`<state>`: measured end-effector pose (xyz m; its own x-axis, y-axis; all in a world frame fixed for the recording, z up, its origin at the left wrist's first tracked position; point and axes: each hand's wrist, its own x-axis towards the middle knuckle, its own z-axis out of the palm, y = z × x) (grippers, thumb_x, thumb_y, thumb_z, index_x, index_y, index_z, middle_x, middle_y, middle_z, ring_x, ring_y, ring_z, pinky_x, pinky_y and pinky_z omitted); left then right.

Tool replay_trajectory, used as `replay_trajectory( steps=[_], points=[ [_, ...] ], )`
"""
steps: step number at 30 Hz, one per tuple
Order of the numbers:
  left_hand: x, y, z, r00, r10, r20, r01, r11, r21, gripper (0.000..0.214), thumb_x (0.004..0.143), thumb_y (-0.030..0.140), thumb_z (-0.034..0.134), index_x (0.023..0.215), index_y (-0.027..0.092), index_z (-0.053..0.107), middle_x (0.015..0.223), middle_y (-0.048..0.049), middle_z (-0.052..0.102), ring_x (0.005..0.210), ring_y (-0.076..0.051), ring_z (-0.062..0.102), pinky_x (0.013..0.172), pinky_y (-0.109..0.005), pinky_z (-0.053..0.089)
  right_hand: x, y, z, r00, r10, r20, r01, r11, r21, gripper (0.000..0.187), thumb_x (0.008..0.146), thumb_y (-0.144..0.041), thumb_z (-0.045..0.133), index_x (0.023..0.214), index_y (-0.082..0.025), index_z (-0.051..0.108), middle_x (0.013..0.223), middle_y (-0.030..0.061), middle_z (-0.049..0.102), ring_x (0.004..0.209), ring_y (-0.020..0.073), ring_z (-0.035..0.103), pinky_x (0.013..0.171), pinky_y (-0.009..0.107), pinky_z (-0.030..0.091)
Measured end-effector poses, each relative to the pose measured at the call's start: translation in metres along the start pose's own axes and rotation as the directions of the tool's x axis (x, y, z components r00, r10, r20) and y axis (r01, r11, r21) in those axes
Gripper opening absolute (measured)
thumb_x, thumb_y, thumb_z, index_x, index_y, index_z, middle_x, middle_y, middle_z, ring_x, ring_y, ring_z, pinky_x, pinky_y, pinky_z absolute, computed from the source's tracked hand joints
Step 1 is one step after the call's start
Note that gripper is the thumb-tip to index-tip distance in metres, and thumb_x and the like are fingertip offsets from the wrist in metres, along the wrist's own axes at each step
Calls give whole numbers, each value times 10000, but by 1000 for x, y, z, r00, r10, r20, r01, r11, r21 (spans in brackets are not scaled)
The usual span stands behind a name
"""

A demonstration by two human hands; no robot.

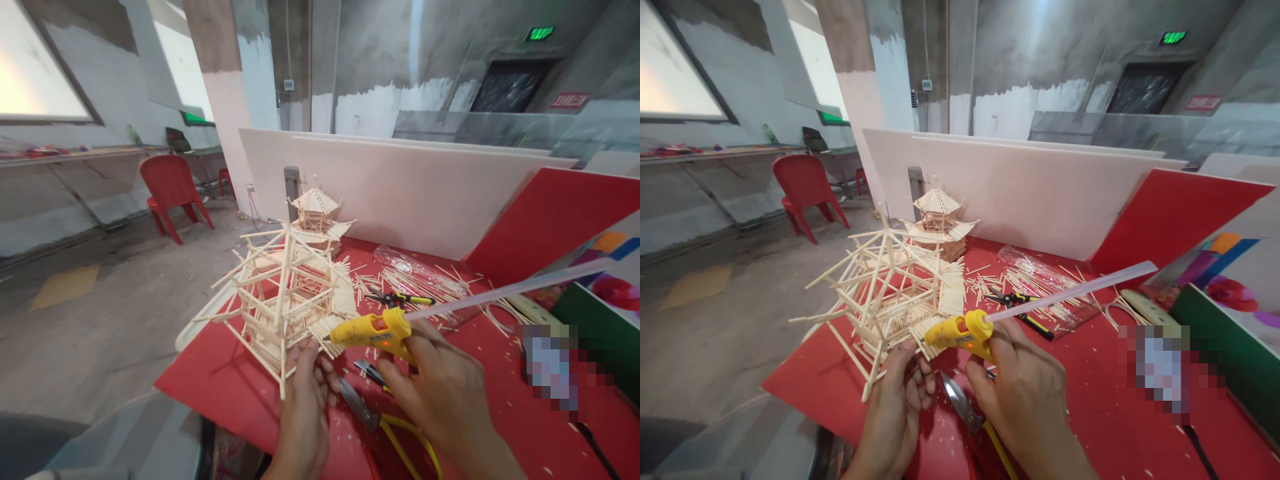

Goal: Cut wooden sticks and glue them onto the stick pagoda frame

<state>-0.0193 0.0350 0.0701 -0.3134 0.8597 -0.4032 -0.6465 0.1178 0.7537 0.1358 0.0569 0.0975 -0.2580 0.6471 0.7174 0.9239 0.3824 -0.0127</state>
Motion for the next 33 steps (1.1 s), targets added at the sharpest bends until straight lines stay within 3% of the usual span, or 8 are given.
replay_trajectory(
  steps=[4, 8, 14, 20, 28, 33],
  points=[
    [-1, 0, 2, 999, -46, 8, 46, 999, -24, 231, 750, 360, 687, 804, 207, 523, 573, 54, 564, 415, -89, 507, 373, -178, 340, 2, -6, 7, 997, 80, 8, -80, 997, 2, 230, 868, -369, 495, 751, -197, 592, 712, 32, 671, 510, 138, 593, 492, 257, 344],
    [-3, -2, -2, 998, -47, 35, 46, 999, 11, 241, 721, 338, 724, 799, 191, 550, 596, 37, 593, 422, -81, 494, 376, -174, 345, 1, -16, 19, 987, 155, 36, -156, 987, 33, 234, 846, -351, 493, 903, -172, 634, 894, 95, 721, 644, 185, 668, 545, 266, 415],
    [-4, -4, -7, 993, -85, 77, 80, 995, 61, 257, 711, 372, 736, 716, 158, 594, 591, 11, 591, 426, -86, 487, 372, -188, 359, -4, -20, 30, 983, 162, 88, -164, 986, 18, 223, 835, -361, 516, 868, -173, 631, 1016, 112, 722, 637, 198, 685, 536, 280, 422],
    [-4, -4, -7, 994, -87, 66, 81, 994, 78, 286, 684, 391, 750, 680, 152, 593, 572, 10, 585, 414, -83, 479, 359, -186, 356, -4, -18, 30, 984, 163, 65, -167, 985, 52, 216, 835, -354, 507, 881, -180, 625, 952, 100, 732, 648, 200, 679, 560, 280, 421],
    [-3, -3, -13, 999, 27, 29, -29, 998, 58, 304, 698, 323, 738, 917, 180, 581, 622, 32, 619, 442, -85, 497, 389, -175, 361, -6, -14, 25, 981, 182, 65, -186, 980, 71, 221, 846, -375, 513, 915, -189, 608, 930, 84, 721, 653, 189, 652, 553, 272, 386],
    [-1, -3, -14, 997, 70, 22, -71, 995, 76, 307, 690, 337, 753, 894, 176, 589, 611, 31, 624, 449, -81, 503, 408, -175, 368, -14, -9, 21, 973, 218, 77, -224, 971, 82, 235, 854, -413, 498, 819, -200, 591, 732, 45, 660, 569, 176, 593, 539, 274, 371]
  ],
)
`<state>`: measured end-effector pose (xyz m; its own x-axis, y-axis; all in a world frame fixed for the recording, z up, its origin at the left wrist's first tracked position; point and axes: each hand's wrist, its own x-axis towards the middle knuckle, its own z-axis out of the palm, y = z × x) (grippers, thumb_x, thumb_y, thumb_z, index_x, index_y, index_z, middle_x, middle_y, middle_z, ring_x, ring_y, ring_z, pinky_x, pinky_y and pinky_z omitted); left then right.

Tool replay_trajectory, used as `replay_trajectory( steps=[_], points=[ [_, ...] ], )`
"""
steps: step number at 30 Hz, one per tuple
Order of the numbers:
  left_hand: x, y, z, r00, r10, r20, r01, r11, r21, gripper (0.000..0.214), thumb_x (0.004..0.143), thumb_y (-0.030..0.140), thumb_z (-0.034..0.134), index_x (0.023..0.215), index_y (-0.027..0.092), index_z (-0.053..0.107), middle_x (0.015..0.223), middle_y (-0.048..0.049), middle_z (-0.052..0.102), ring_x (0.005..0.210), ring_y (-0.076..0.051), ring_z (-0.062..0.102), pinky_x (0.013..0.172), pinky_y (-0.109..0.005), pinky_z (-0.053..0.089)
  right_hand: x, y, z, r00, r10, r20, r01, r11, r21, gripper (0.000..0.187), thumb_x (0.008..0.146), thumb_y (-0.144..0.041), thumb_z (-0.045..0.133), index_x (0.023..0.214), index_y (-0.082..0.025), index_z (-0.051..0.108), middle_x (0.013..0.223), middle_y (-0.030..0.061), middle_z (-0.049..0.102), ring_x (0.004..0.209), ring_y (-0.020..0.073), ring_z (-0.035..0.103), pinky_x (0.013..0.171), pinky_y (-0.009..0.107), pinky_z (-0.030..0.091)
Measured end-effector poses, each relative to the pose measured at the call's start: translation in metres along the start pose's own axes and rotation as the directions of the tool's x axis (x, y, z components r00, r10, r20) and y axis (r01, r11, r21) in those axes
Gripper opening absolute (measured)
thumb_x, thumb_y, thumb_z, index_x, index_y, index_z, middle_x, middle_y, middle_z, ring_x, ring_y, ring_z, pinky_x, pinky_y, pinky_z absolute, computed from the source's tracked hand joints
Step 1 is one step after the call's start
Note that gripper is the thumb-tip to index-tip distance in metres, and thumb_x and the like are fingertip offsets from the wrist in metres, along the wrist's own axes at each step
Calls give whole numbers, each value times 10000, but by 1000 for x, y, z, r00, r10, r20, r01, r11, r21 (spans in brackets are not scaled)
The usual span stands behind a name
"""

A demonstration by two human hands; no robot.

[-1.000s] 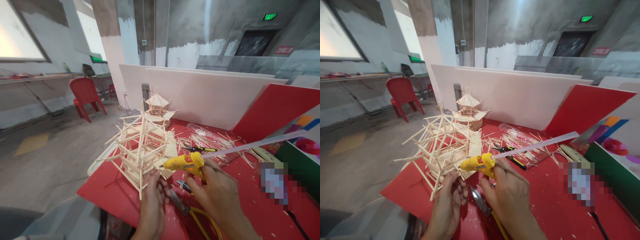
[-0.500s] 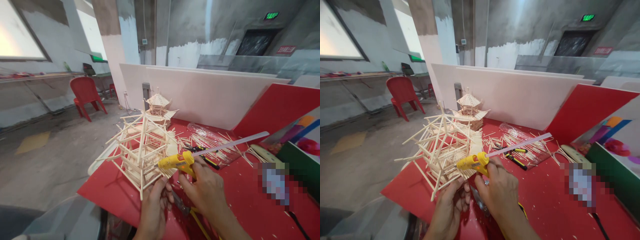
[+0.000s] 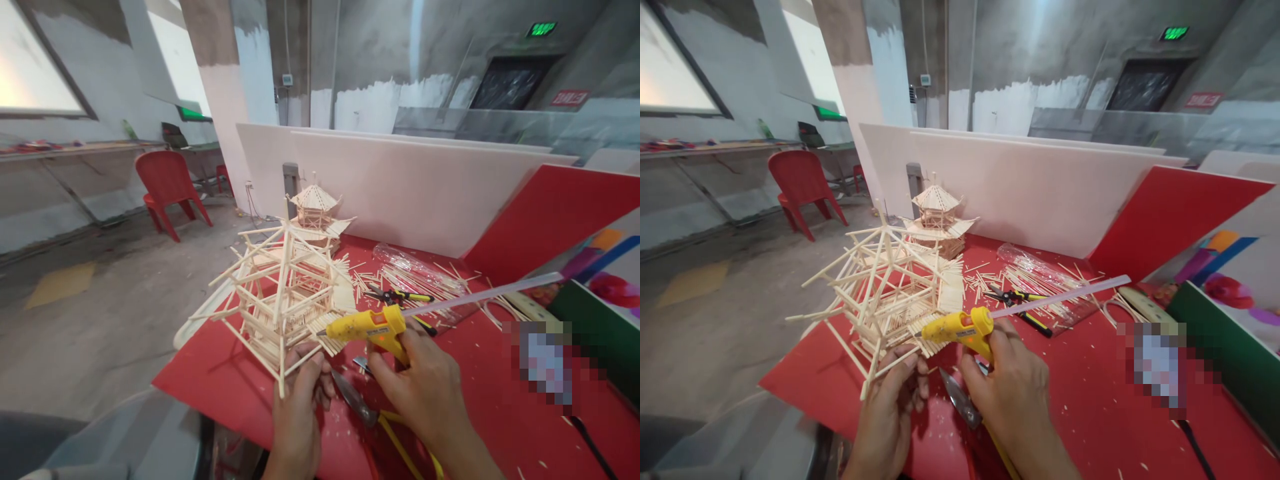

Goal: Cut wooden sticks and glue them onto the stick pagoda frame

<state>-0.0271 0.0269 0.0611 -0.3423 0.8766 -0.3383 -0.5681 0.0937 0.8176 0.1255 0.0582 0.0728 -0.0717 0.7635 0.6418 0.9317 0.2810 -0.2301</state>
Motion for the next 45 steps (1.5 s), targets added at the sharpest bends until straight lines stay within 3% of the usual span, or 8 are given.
replay_trajectory(
  steps=[10, 16, 20, 26, 38, 45],
  points=[
    [3, 1, 6, 994, 73, -80, -71, 997, 21, 394, 672, 332, 775, 985, 173, 596, 547, 52, 593, 404, -82, 483, 387, -175, 337, -1, 3, 2, 999, 50, 8, -50, 999, 15, 244, 849, -433, 502, 815, -206, 586, 724, 37, 638, 578, 177, 571, 549, 280, 349],
    [0, 1, 11, 988, 78, -136, -82, 996, -22, 255, 696, 332, 758, 824, 190, 590, 539, 66, 551, 407, -67, 449, 383, -164, 334, 1, 1, 4, 997, 65, 33, -68, 995, 76, 237, 834, -425, 537, 868, -204, 615, 819, 49, 679, 602, 185, 594, 559, 291, 366],
    [-1, 3, 12, 987, 77, -144, -87, 994, -67, 237, 680, 304, 772, 794, 188, 600, 540, 64, 527, 434, -65, 449, 396, -154, 340, 0, 4, 6, 996, 81, 43, -86, 988, 130, 243, 830, -408, 561, 952, -207, 622, 941, 65, 698, 723, 209, 639, 607, 292, 403],
    [-2, 4, 13, 991, 69, -112, -80, 992, -100, 235, 683, 260, 768, 867, 193, 640, 562, 62, 518, 466, -62, 438, 412, -142, 352, -2, 9, 3, 993, 114, 32, -117, 983, 138, 216, 834, -415, 544, 893, -218, 613, 795, 33, 661, 660, 212, 614, 568, 296, 384],
    [-1, 5, 12, 991, 69, -115, -79, 994, -81, 243, 670, 251, 778, 870, 188, 655, 576, 62, 514, 466, -55, 417, 410, -138, 343, -1, 10, 2, 989, 138, 57, -145, 977, 156, 217, 823, -395, 551, 916, -208, 609, 821, 46, 660, 693, 206, 621, 595, 292, 401],
    [-2, 5, 13, 984, 99, -147, -109, 992, -62, 337, 679, 266, 778, 990, 194, 672, 615, 50, 551, 488, -53, 444, 436, -124, 368, 0, 10, 1, 991, 124, 57, -131, 979, 154, 218, 824, -395, 545, 900, -202, 611, 785, 42, 653, 674, 197, 612, 584, 283, 392]
  ],
)
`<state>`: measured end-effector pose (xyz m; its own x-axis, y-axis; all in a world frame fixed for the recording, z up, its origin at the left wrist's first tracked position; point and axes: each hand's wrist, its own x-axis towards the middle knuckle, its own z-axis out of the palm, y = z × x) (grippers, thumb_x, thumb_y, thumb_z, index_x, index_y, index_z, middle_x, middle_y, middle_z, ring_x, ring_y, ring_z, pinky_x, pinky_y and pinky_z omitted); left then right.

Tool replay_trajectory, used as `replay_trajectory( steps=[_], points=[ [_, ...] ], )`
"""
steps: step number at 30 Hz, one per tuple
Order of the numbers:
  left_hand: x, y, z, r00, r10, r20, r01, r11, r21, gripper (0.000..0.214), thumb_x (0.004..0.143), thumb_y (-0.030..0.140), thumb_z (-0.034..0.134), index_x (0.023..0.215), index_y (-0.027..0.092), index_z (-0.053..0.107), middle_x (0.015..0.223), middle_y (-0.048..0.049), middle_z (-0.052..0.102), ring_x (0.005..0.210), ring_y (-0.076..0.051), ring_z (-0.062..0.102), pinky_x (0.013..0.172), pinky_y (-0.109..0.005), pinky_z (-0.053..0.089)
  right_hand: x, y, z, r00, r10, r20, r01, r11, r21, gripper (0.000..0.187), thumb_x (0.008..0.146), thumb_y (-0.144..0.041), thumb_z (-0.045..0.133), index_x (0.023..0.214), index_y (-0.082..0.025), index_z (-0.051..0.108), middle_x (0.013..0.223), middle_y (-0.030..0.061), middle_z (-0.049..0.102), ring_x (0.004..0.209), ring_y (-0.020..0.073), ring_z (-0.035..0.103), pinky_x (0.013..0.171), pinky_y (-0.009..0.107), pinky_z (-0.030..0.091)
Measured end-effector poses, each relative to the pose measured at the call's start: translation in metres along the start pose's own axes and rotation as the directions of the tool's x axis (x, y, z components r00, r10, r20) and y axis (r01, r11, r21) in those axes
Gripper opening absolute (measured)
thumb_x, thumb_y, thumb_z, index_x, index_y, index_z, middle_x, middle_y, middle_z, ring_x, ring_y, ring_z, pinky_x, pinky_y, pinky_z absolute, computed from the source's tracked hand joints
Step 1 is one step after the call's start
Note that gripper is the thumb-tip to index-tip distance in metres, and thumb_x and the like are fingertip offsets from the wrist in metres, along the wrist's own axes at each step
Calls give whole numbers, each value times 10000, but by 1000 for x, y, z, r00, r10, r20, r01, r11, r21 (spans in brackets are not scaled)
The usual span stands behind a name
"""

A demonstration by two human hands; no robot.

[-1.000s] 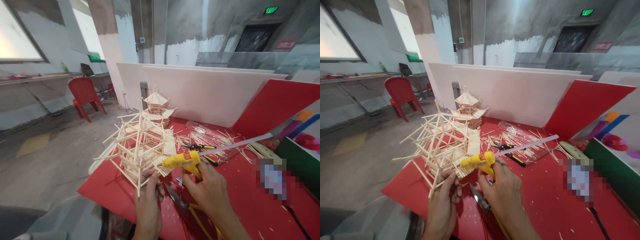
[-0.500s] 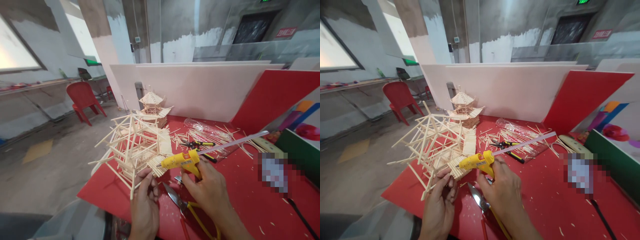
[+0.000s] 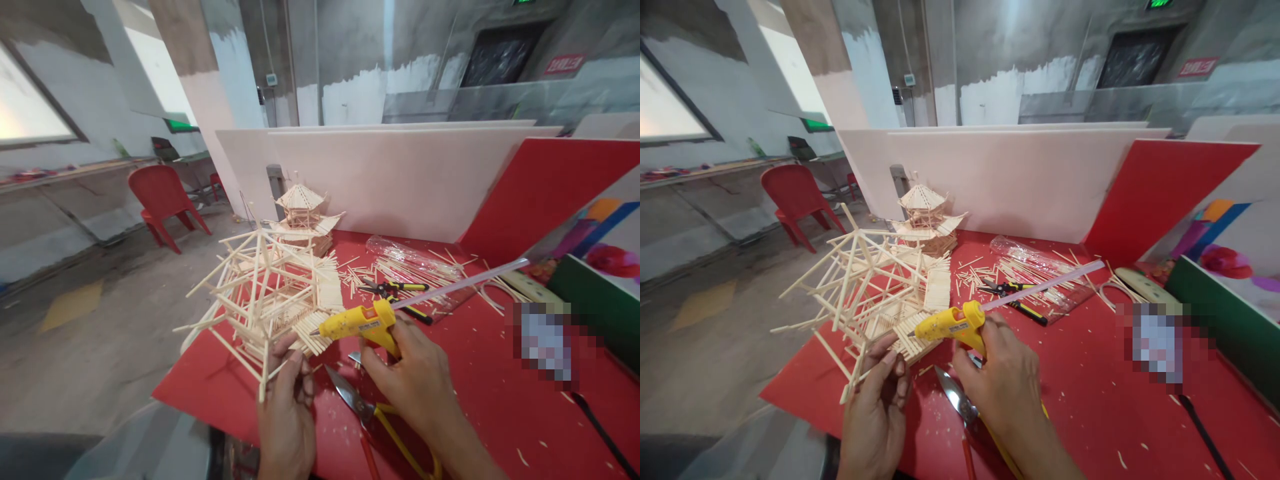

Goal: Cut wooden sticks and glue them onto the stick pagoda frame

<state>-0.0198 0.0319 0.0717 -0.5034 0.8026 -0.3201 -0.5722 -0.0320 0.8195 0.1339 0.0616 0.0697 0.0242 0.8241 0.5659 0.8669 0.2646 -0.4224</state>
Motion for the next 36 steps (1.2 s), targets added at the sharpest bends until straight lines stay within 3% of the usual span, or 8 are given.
replay_trajectory(
  steps=[9, 16, 21, 25, 30, 36],
  points=[
    [0, -1, -4, 1000, -16, 12, 16, 1000, -15, 319, 673, 242, 780, 973, 195, 680, 613, 50, 569, 475, -49, 464, 447, -128, 386, -1, -2, 1, 999, 29, 33, -30, 999, 28, 215, 807, -373, 568, 937, -210, 624, 827, 36, 657, 686, 196, 613, 598, 289, 399],
    [-5, -5, -11, 999, 41, 3, -41, 999, -16, 348, 637, 251, 809, 954, 193, 678, 621, 47, 606, 451, -50, 458, 414, -136, 375, -3, -5, -9, 986, 105, 129, -133, 965, 227, 305, 841, -482, 607, 962, -203, 634, 842, 48, 647, 727, 193, 615, 615, 280, 458],
    [-12, -24, -19, 988, -155, 12, 154, 986, 63, 348, 609, 277, 813, 909, 201, 654, 605, 52, 594, 465, -61, 482, 424, -140, 381, -30, 19, -17, 967, 208, 149, -248, 905, 345, 261, 946, -416, 483, 991, -202, 626, 902, 55, 652, 810, 175, 620, 678, 257, 485],
    [-20, -41, -16, 947, -289, 138, 263, 948, 178, 294, 613, 307, 810, 819, 173, 647, 555, 51, 561, 446, -55, 454, 406, -134, 346, -70, 63, -28, 917, 380, 122, -398, 896, 196, 356, 948, -494, 456, 955, -186, 633, 893, 71, 682, 791, 188, 633, 679, 268, 482],
    [-26, -61, -5, 877, -388, 284, 302, 904, 303, 259, 619, 304, 809, 739, 169, 623, 520, 48, 556, 414, -50, 433, 397, -140, 319, -104, 112, -39, 840, 542, -28, -536, 820, -198, 510, 952, -557, 382, 1066, -143, 657, 1022, 166, 708, 884, 267, 666, 717, 341, 483],
    [-21, -67, -9, 866, -383, 322, 252, 890, 380, 241, 651, 317, 785, 744, 165, 623, 527, 40, 560, 417, -54, 435, 395, -143, 312, -99, 137, -12, 863, 505, 20, -487, 841, -235, 474, 981, -442, 312, 966, -142, 678, 849, 114, 721, 727, 209, 681, 619, 273, 473]
  ],
)
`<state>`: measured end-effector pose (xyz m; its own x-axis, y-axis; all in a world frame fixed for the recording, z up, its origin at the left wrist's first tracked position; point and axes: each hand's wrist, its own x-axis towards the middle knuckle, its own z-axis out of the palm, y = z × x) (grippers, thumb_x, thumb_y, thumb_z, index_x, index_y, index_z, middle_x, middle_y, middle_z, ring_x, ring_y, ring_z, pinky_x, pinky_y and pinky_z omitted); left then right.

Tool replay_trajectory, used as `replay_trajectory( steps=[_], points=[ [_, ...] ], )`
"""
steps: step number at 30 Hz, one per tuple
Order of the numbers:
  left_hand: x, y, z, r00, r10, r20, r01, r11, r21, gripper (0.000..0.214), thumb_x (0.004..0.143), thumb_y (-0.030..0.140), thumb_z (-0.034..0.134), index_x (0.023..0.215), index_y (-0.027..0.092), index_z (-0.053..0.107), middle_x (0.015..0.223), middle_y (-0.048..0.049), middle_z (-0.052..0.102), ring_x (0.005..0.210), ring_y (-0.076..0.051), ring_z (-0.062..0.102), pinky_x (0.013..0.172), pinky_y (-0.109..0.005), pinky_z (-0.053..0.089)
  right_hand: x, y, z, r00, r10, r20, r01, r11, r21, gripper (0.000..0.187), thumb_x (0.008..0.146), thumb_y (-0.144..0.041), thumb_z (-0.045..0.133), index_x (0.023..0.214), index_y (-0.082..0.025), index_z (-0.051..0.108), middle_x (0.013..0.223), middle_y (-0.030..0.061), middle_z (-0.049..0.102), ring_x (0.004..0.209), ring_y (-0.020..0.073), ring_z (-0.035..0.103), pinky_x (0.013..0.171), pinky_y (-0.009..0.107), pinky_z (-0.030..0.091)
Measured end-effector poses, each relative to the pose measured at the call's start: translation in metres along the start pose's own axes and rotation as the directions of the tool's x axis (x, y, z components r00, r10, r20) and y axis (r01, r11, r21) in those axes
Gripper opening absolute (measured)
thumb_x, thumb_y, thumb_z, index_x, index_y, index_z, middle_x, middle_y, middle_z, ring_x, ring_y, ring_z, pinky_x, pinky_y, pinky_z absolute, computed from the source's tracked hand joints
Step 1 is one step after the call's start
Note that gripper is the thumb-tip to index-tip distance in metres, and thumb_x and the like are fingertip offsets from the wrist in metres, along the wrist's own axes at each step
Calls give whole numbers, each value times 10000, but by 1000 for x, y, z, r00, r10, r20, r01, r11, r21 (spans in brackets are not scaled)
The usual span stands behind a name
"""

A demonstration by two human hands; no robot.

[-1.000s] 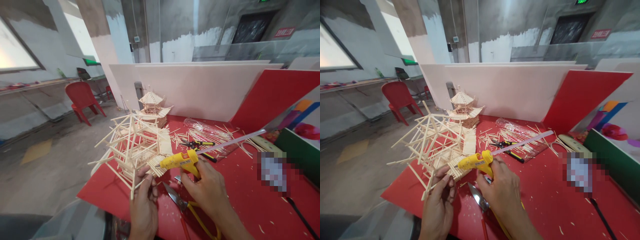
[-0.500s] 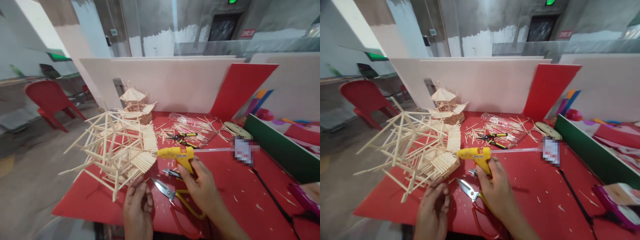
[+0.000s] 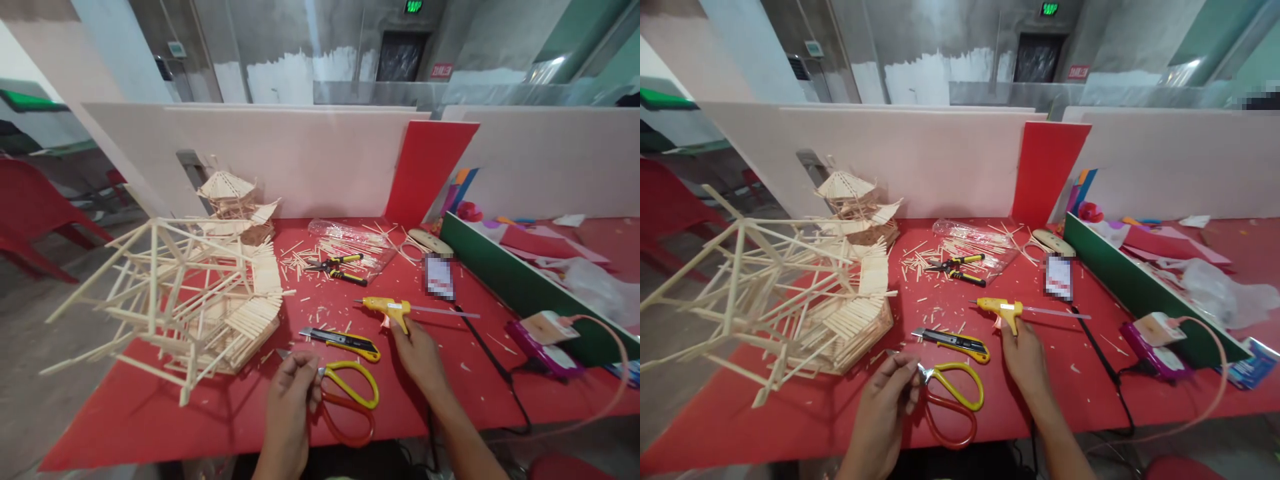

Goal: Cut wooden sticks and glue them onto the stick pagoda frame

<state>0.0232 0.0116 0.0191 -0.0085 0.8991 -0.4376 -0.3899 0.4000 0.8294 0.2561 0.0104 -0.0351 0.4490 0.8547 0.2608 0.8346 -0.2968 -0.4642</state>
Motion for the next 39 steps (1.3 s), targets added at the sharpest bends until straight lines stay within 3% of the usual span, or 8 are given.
replay_trajectory(
  steps=[3, 7, 11, 14, 19, 23, 34, 39],
  points=[
    [1, 4, -8, 998, 45, -37, -45, 999, 7, 243, 644, 314, 796, 734, 168, 624, 526, 45, 552, 430, -58, 441, 403, -145, 325, 9, -5, 4, 1000, -18, 4, 19, 998, -67, 433, 958, -417, 366, 896, -144, 697, 757, 112, 702, 658, 220, 659, 564, 275, 438],
    [7, 10, -10, 995, 93, -36, -92, 995, 27, 247, 661, 331, 792, 761, 165, 639, 534, 39, 563, 431, -60, 440, 406, -149, 334, 26, -15, -15, 997, -66, -31, 60, 985, -162, 342, 898, -396, 502, 998, -133, 696, 894, 165, 701, 825, 270, 659, 656, 321, 450],
    [17, 10, 8, 996, 83, 24, -84, 996, 21, 249, 683, 349, 780, 760, 171, 624, 486, 58, 518, 394, -56, 398, 394, -155, 306, 60, -31, -27, 973, -216, 78, 225, 964, -142, 255, 935, -372, 491, 1032, -233, 683, 965, 59, 716, 888, 214, 669, 703, 287, 467],
    [30, 10, 27, 997, 67, 46, -69, 997, 34, 223, 742, 364, 730, 820, 180, 629, 462, 71, 492, 369, -51, 365, 388, -150, 263, 99, -45, -16, 931, -314, 185, 340, 931, -133, 182, 945, -328, 520, 985, -246, 677, 930, 2, 708, 838, 168, 670, 706, 277, 493],
    [58, 16, 59, 989, 145, 41, -147, 987, 63, 273, 747, 294, 684, 978, 154, 649, 526, 33, 575, 417, -76, 462, 436, -171, 336, 167, -62, 20, 867, -409, 285, 467, 867, -174, 318, 966, -371, 526, 1174, -140, 591, 1179, 69, 605, 1016, 192, 617, 884, 404, 520],
    [75, 17, 77, 995, 100, 28, -102, 992, 70, 351, 714, 321, 688, 1019, 154, 637, 561, 29, 601, 383, -78, 463, 429, -192, 348, 204, -71, 41, 821, -439, 365, 528, 827, -193, 320, 943, -362, 568, 1210, -185, 576, 1242, 88, 585, 1046, 203, 604, 892, 418, 523],
    [94, 15, 76, 999, 1, 38, -2, 1000, 29, 355, 717, 332, 693, 1030, 183, 619, 591, 26, 603, 418, -89, 493, 432, -193, 318, 211, -72, 49, 633, -397, 664, 576, 815, -62, 309, 935, -366, 581, 1187, -188, 589, 1210, 72, 601, 1011, 197, 616, 853, 393, 537],
    [92, 22, 76, 1000, 13, 28, -14, 999, 35, 357, 723, 339, 693, 1039, 182, 634, 593, 27, 596, 422, -82, 476, 443, -193, 322, 236, -98, 75, 678, -386, 626, 496, 868, -1, 332, 932, -369, 584, 1205, -179, 581, 1228, 74, 593, 1034, 212, 610, 867, 411, 532]
  ],
)
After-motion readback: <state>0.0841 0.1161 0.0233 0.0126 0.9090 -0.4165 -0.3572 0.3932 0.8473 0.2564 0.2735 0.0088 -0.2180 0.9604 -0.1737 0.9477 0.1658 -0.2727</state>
